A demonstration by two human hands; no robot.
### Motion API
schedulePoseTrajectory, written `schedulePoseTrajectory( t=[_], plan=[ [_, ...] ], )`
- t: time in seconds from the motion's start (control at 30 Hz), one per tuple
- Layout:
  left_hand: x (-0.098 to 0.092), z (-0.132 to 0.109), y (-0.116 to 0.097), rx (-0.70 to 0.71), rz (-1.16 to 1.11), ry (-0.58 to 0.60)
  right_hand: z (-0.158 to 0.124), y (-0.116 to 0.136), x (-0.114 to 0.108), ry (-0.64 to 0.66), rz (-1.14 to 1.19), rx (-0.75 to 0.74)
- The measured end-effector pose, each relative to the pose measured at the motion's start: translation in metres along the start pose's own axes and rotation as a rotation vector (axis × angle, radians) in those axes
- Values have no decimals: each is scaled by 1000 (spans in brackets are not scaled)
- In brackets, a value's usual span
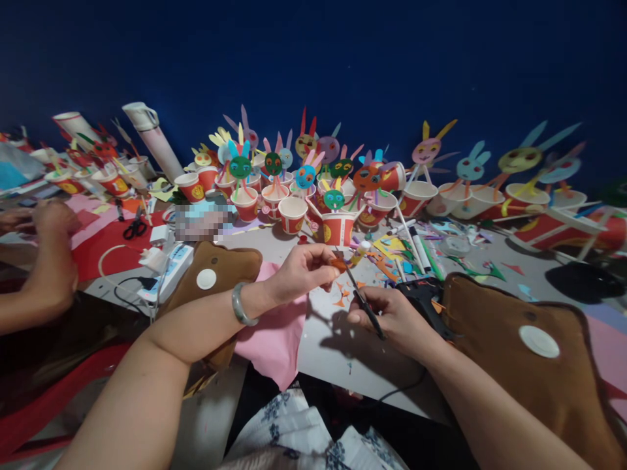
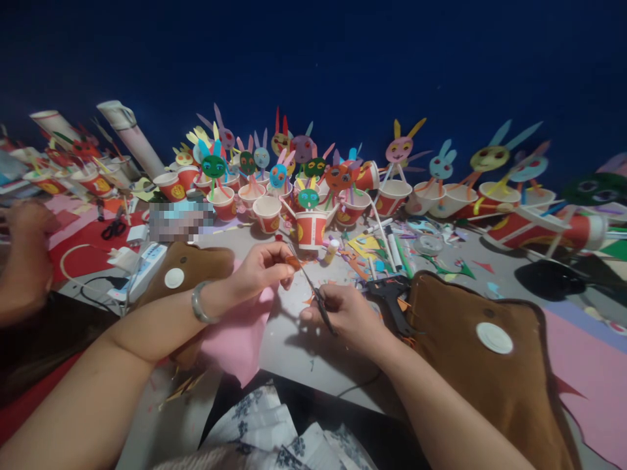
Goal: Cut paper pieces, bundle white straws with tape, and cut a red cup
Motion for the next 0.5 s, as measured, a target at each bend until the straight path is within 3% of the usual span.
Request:
schedulePoseTrajectory(
  t=[0.5],
  plan=[
    [-1,0,-4,27,-23,-7,0,-3,0,-12,21,27]
  ],
)
Point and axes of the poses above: each hand's wrist, its own z-axis towards the middle knuckle, its own x-axis out of the palm, y = z × x, the point moved 10 cm from there along z, towards the middle knuckle, and after that the axes turned 5 degrees about -y, right-handed, at the moved point
